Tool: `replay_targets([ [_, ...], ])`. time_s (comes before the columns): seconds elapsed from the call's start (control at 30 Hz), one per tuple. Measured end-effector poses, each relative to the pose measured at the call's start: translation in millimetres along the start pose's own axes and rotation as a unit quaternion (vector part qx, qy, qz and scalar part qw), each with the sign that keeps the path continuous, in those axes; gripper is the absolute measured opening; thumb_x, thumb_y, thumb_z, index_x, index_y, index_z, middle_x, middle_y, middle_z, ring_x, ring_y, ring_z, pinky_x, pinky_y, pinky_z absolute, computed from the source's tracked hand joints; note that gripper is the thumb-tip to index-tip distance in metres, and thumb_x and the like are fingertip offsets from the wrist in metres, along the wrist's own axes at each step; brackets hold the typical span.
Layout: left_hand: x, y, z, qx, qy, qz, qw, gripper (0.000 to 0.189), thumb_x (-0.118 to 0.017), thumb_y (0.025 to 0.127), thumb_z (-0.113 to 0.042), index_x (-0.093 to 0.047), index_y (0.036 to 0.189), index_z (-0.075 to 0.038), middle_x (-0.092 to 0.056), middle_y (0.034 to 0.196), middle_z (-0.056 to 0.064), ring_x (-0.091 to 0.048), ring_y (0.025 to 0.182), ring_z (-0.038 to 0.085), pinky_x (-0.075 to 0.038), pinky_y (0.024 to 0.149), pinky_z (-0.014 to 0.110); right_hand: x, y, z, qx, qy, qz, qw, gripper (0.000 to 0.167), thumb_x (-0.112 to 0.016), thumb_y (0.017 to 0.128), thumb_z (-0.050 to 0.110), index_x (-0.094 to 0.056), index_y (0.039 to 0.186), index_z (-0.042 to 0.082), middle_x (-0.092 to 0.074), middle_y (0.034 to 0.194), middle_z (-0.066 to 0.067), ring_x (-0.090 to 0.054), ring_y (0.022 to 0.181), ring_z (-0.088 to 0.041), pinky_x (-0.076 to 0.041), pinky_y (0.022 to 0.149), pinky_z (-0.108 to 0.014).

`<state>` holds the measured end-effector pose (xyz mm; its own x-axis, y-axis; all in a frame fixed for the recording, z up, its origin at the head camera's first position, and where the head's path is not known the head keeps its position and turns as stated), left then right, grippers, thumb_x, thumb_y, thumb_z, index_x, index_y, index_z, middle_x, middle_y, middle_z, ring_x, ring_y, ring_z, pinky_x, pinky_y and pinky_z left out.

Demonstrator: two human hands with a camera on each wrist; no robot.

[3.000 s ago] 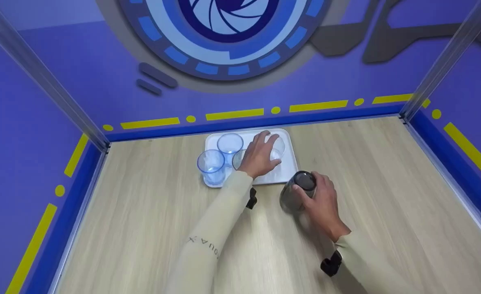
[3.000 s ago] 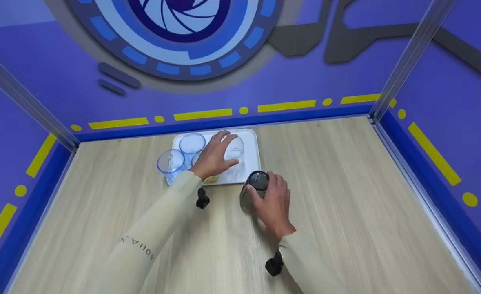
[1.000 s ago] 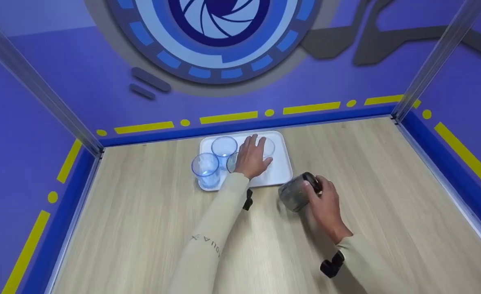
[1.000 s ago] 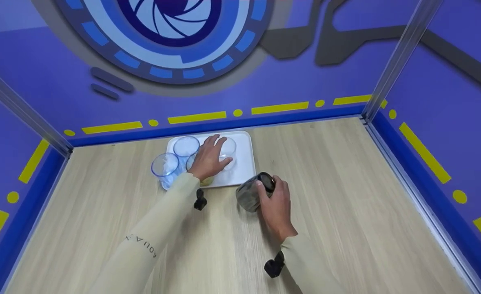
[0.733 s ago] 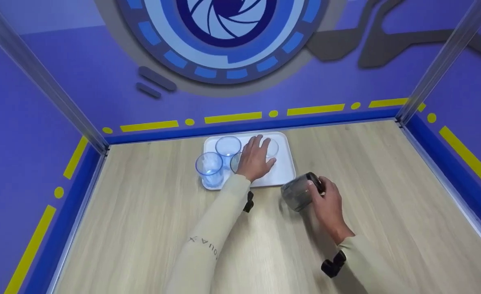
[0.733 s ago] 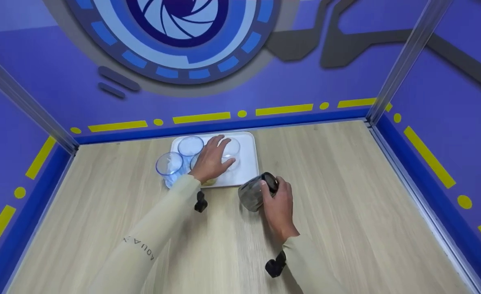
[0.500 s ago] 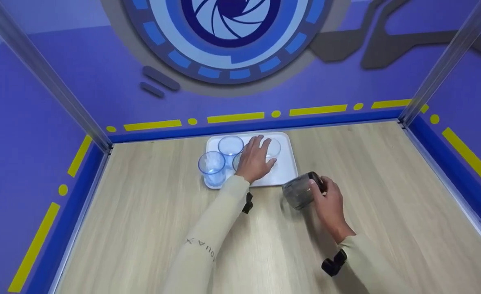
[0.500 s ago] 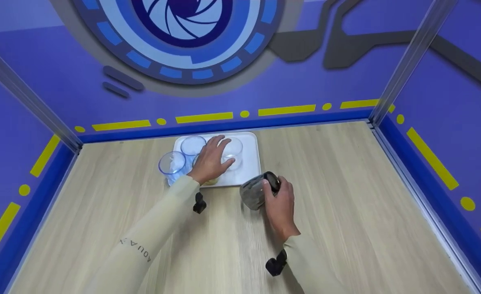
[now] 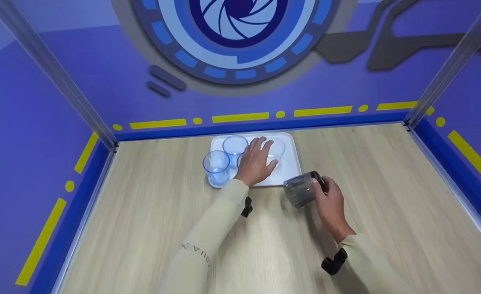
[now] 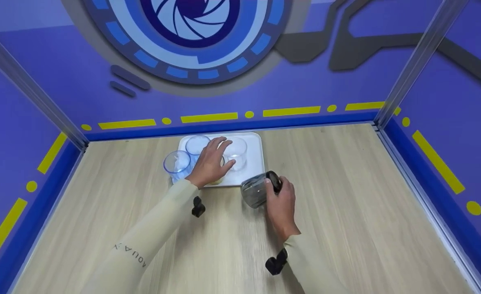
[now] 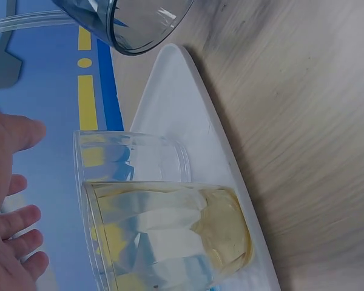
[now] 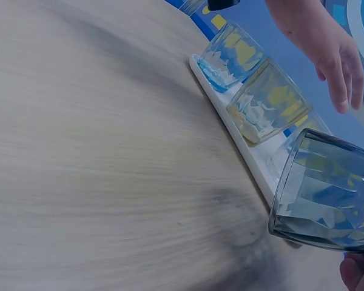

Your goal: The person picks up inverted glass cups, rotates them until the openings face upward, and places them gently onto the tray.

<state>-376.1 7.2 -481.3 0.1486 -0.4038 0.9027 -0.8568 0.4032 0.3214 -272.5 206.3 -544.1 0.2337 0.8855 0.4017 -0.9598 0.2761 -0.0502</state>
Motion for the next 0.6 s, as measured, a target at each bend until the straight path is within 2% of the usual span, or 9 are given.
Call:
replay_targets([
  [0.23,4.6,-5.3,-2.4,-0.010,0.007,-0.010,0.9999,0.052,-0.062,0.091,-0.034,-0.050,0.137,-0.012,-0.049,0.141,0.010,-0.042,0.134,0.026,-0.037,0.111,0.041,-1,0.6,1,-0.005,0.007,0.003,1.0000,0.066,-0.044,0.100,0.046,-0.035,0.144,-0.002,-0.041,0.144,-0.024,-0.043,0.132,-0.034,-0.040,0.107,-0.048],
  [0.6,9.2,-14.0,-4.6,-0.005,0.004,-0.002,1.0000,0.052,-0.060,0.093,-0.036,-0.049,0.139,-0.014,-0.048,0.142,0.007,-0.041,0.136,0.023,-0.038,0.110,0.041,-2,-0.2,4,-0.006,0.009,0.006,0.9999,0.067,-0.042,0.100,0.049,-0.032,0.146,0.001,-0.038,0.148,-0.022,-0.040,0.136,-0.034,-0.037,0.111,-0.048],
])
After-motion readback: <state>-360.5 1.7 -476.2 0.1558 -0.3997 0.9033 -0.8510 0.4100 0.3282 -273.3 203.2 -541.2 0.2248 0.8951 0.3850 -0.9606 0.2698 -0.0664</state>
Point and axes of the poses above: each hand's wrist, its own y-axis towards the middle knuckle, its own x-axis out of the back of the hand, z = x × y, the point moved 7 cm from there along y, towards the middle knuckle
